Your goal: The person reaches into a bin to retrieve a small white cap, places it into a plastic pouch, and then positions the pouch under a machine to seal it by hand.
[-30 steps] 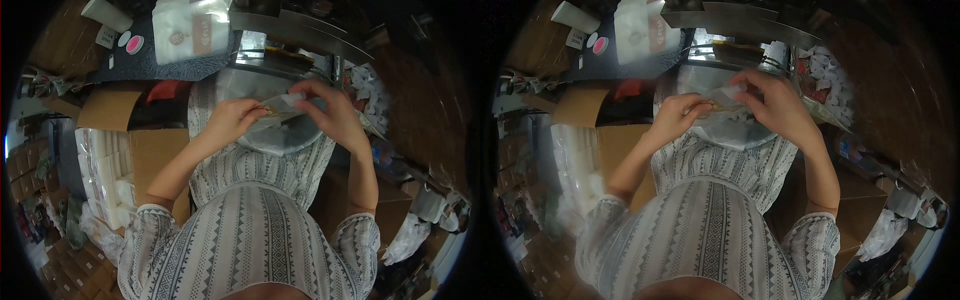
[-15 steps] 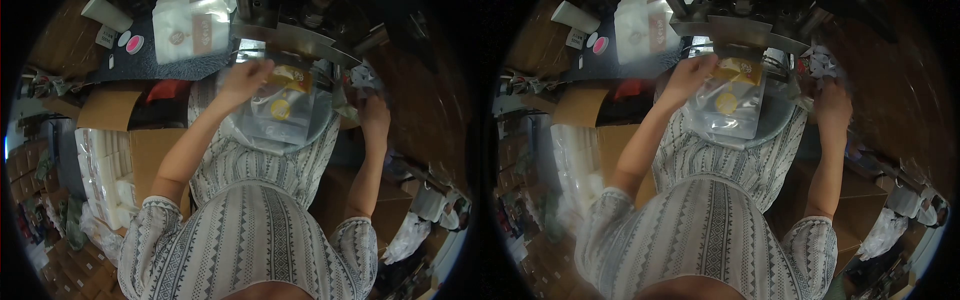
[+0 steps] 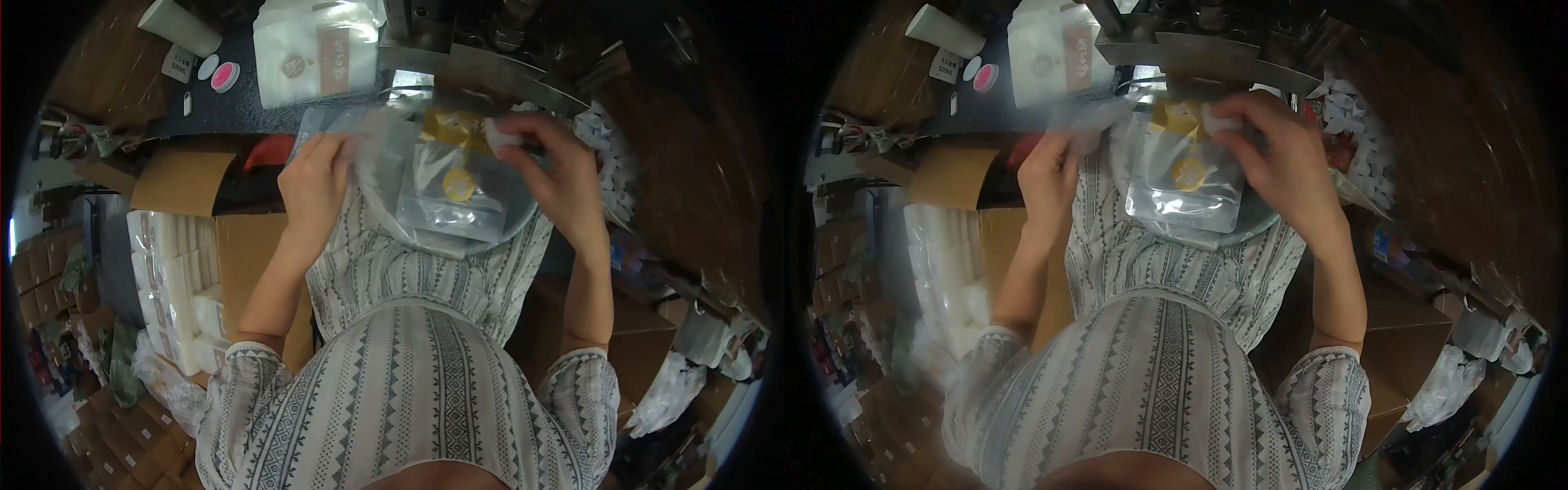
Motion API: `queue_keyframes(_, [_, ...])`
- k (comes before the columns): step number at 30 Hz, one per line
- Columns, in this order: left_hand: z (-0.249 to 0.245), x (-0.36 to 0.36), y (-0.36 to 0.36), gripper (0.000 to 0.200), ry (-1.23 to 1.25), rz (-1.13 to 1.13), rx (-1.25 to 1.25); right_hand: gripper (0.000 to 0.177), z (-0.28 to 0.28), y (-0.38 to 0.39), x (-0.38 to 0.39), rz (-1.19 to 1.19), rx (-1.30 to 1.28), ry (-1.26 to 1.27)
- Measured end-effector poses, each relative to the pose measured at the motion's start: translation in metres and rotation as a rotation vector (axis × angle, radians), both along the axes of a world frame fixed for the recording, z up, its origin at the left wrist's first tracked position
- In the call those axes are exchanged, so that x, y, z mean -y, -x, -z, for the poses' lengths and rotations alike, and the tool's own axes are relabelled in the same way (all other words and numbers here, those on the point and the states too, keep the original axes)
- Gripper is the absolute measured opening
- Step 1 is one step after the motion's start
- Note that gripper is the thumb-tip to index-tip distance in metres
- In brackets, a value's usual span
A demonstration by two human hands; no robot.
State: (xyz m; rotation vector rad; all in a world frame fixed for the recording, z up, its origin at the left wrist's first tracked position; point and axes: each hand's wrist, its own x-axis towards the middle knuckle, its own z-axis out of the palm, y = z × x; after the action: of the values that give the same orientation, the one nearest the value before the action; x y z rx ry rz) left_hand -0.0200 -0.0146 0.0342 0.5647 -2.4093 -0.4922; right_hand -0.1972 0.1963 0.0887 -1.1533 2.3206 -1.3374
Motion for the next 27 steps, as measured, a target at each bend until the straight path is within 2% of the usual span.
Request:
queue_keyframes(1, [-0.004,-0.005,0.0,0.007,0.003,-0.001,-0.001,0.022,-0.001,-0.004,0.01,-0.137,-0.143,0.05])
queue_keyframes(2, [-0.008,-0.009,0.0,0.007,-0.024,0.039,-0.001,0.022,0.0,-0.005,0.016,-0.14,-0.145,0.053])
queue_keyframes(4, [-0.013,-0.014,0.002,0.008,-0.049,0.077,-0.003,0.02,0.002,-0.005,0.023,-0.293,-0.283,0.084])
queue_keyframes(6, [-0.017,-0.019,0.005,0.007,-0.078,0.244,0.034,0.02,0.001,-0.005,0.021,-0.341,-0.251,0.076])
queue_keyframes(7, [-0.013,-0.021,0.007,0.007,-0.08,0.247,0.035,0.02,0.001,-0.004,0.02,-0.388,-0.217,0.067])
queue_keyframes(8, [-0.006,-0.024,0.01,0.007,-0.202,0.345,0.073,0.02,0.003,-0.003,0.018,-0.385,-0.217,0.065])
queue_keyframes(9, [-0.001,-0.027,0.015,0.008,-0.321,0.442,0.109,0.021,0.006,0.0,0.016,-0.358,-0.097,0.051])
queue_keyframes(10, [0.002,-0.029,0.02,0.008,-0.322,0.445,0.107,0.022,0.009,0.002,0.014,-0.331,0.023,0.038])
queue_keyframes(11, [0.005,-0.03,0.028,0.011,-0.428,0.484,0.177,0.022,0.011,0.002,0.012,-0.33,0.02,0.037])
queue_keyframes(12, [0.007,-0.031,0.036,0.015,-0.533,0.522,0.246,0.025,0.013,0.001,0.011,-0.195,0.086,0.057])
queue_keyframes(13, [0.006,-0.032,0.046,0.015,-0.532,0.522,0.244,0.028,0.014,0.001,0.009,-0.061,0.153,0.077])
queue_keyframes(14, [0.003,-0.032,0.057,0.02,-0.87,0.45,0.284,0.028,0.013,0.004,0.004,-0.062,0.151,0.076])
queue_keyframes(15, [0.002,-0.032,0.068,0.024,-1.205,0.367,0.321,0.033,0.013,0.008,-0.004,-0.021,0.024,0.021])
queue_keyframes(16, [0.006,-0.03,0.078,0.024,-1.207,0.37,0.321,0.037,0.012,0.011,-0.012,0.021,-0.101,-0.035])
queue_keyframes(18, [0.012,-0.028,0.094,0.027,-1.452,0.3,0.171,0.037,0.001,0.007,-0.027,0.012,-0.161,-0.115])
queue_keyframes(20, [0.015,-0.031,0.096,0.027,-1.494,0.28,0.167,0.036,0.0,0.012,-0.04,0.001,-0.22,-0.195])
queue_keyframes(21, [0.016,-0.031,0.097,0.027,-1.532,0.259,0.161,0.032,0.004,0.018,-0.048,0.218,-0.396,-0.35])
queue_keyframes(22, [0.02,-0.028,0.095,0.027,-1.534,0.256,0.164,0.028,0.01,0.022,-0.056,0.435,-0.566,-0.505])
queue_keyframes(23, [0.026,-0.018,0.092,0.03,-1.161,0.224,0.257,0.028,0.021,0.027,-0.063,0.435,-0.562,-0.507])
queue_keyframes(24, [0.028,-0.006,0.089,0.033,-0.783,0.192,0.334,0.025,0.033,0.033,-0.068,0.504,-0.524,-0.671])
queue_keyframes(25, [0.022,0.013,0.085,0.038,-0.553,0.14,0.174,0.022,0.04,0.04,-0.07,0.573,-0.487,-0.83])
queue_keyframes(26, [0.015,0.033,0.079,0.045,-0.324,0.085,0.017,0.022,0.041,0.046,-0.071,0.573,-0.49,-0.828])
queue_keyframes(27, [0.029,0.047,0.072,0.045,-0.325,0.084,0.02,0.021,0.043,0.048,-0.072,0.535,-0.493,-0.756])
